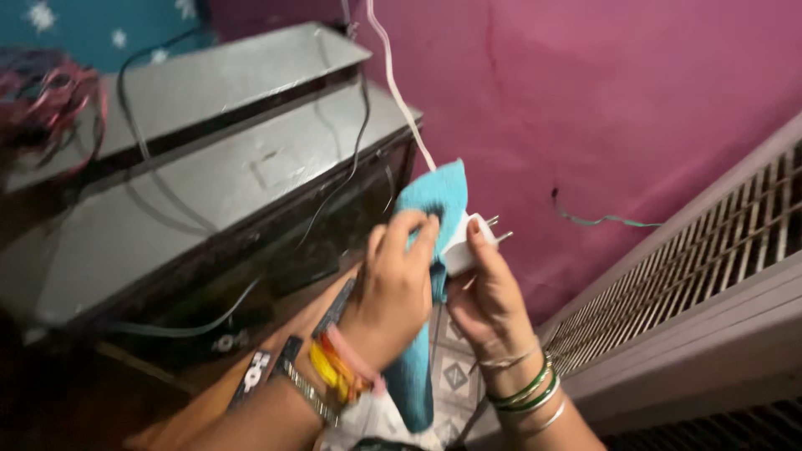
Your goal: The person cleans a power adapter and cable with a blue cloth, then plugs the adapter into a wall socket.
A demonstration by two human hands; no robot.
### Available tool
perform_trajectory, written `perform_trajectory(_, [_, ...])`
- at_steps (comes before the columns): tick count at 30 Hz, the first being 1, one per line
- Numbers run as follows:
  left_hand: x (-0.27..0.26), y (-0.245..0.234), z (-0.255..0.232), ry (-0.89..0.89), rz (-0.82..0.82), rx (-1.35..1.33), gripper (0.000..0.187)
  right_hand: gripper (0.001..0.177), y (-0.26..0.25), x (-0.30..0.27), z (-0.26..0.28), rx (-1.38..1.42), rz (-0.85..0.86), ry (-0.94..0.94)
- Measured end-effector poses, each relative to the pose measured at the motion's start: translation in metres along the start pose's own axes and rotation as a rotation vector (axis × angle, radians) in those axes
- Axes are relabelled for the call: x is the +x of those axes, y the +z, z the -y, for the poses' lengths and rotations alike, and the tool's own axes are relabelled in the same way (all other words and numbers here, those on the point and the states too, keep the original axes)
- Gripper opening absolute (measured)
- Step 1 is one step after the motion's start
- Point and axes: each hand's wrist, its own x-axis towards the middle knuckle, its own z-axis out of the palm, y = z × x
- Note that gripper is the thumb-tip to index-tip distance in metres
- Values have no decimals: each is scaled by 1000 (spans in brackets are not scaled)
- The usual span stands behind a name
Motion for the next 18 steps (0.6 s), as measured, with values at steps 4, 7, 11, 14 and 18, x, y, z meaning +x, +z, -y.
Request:
perform_trajectory(4, [-4, -2, -14, 4, -6, 33, 39, 26, 1, -9, 5, -21, 4, -24])
perform_trajectory(7, [-18, 6, -44, 104, 43, -80, 45, 36, -3, -3, 20, 90, 299, 71])
perform_trajectory(11, [-4, 20, -40, 9, -28, 55, 42, 30, -11, -5, 30, 132, 134, 53])
perform_trajectory(14, [5, 32, -26, -21, -103, 119, 43, 33, -20, -10, 38, 76, 52, 28])
perform_trajectory(18, [-22, 65, -52, 72, -53, 69, 42, 47, -34, -1, 55, 14, 358, 107])
